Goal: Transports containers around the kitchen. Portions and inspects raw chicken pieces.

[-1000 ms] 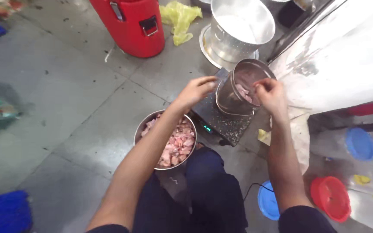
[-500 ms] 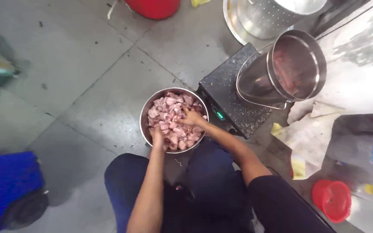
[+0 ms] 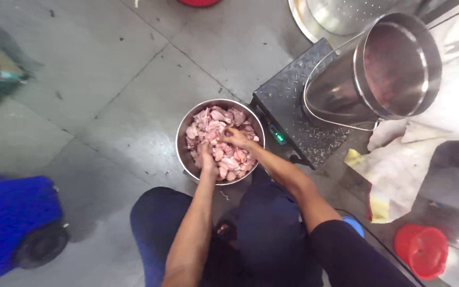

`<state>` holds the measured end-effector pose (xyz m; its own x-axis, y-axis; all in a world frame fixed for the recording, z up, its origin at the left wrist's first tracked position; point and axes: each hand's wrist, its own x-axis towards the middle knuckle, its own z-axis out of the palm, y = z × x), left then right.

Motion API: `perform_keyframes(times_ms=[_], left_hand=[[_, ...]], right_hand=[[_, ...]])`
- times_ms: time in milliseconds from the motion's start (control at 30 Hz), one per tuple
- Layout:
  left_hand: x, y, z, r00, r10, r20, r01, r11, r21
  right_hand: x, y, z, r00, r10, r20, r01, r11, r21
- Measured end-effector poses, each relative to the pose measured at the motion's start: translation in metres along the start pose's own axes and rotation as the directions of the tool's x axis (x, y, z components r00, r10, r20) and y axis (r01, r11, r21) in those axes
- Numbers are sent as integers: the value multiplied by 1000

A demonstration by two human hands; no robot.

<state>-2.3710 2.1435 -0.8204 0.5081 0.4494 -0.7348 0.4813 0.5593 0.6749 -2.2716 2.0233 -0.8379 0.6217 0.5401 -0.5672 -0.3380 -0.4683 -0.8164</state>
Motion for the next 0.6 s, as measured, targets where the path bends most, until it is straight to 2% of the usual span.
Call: perform_keyframes(times_ms=[167, 300, 467, 600], left_hand=[[-10, 1, 7, 998, 40, -40, -47, 980, -195], [-12, 0, 8, 997, 72, 26, -63, 966, -252], [-31, 13, 16, 991, 130, 0, -126, 955, -268], [-48, 39, 15, 976, 211, 57, -180, 925, -334]], right_hand=[[-15, -19, 20, 998, 3, -56, 8, 980, 200], [-18, -27, 32, 993, -2, -118, 28, 977, 212], [-27, -35, 34, 977, -87, -196, 140, 950, 278], [-46, -74, 36, 954, -182, -238, 251, 918, 305]])
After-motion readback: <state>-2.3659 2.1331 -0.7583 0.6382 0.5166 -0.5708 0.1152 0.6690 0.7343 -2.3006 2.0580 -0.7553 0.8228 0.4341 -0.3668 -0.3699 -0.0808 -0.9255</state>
